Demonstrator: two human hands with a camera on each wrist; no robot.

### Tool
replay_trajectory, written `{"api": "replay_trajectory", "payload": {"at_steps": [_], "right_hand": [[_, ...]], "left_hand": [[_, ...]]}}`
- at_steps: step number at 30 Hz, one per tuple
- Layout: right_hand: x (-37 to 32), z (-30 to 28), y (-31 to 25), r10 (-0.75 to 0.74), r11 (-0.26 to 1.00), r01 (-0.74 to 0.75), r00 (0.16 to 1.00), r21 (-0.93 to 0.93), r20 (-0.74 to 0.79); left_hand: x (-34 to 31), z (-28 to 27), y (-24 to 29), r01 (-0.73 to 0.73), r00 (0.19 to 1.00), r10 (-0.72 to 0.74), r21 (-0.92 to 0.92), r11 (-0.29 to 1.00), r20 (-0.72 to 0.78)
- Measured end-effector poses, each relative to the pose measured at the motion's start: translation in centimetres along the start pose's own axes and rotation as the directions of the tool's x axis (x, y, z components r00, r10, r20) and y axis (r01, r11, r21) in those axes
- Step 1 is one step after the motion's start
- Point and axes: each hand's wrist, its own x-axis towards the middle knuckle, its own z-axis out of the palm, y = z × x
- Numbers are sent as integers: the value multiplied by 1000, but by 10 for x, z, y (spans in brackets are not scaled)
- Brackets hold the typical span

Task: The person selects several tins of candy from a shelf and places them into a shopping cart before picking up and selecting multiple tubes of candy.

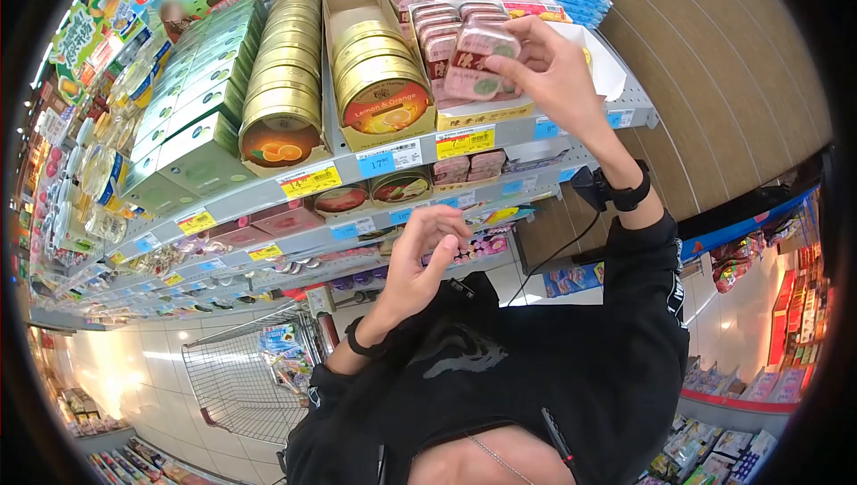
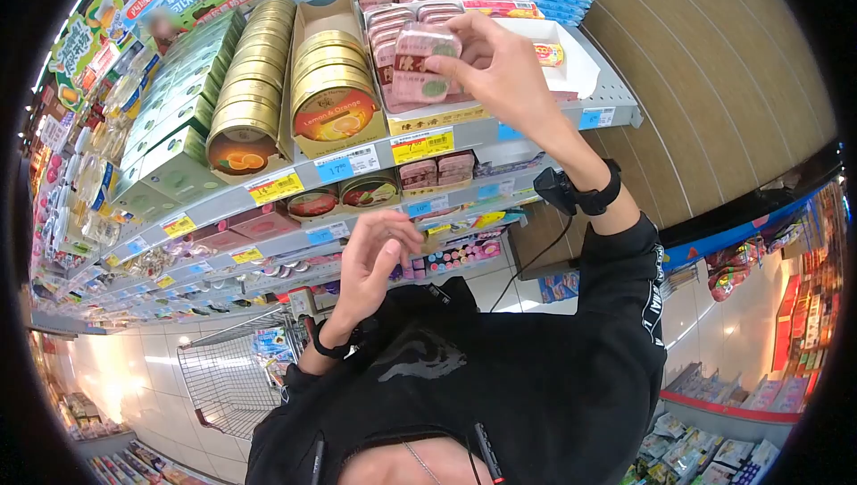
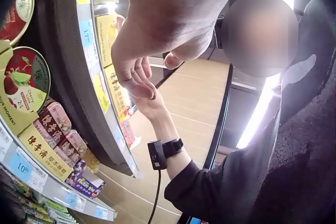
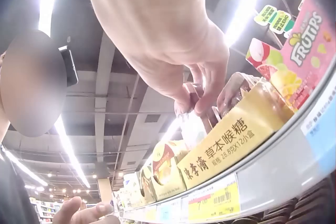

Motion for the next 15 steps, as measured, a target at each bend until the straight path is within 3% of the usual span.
{"api": "replay_trajectory", "payload": {"at_steps": [3, 11, 13, 14, 15], "right_hand": [[0, 9, -1, 50, 998, -50, 999, 46, 11], [-3, 22, 12, 55, 996, -56, 998, 63, 18], [-3, 23, 14, -73, 984, 66, 997, -167, -39], [-4, 22, 14, -73, 984, 65, 996, -167, -43], [-4, 21, 13, -178, 940, 159, 983, -302, -38]], "left_hand": [[-7, -4, 1, 73, 997, -74, -29, 997, -10], [-9, -6, -5, 55, 998, -55, 39, 998, -8], [-8, -4, -3, 53, 999, -53, 64, 997, 5], [-7, -3, -2, 60, 998, -62, 74, 995, 15], [-6, -3, -1, 68, 997, -70, 83, 994, 24]]}}
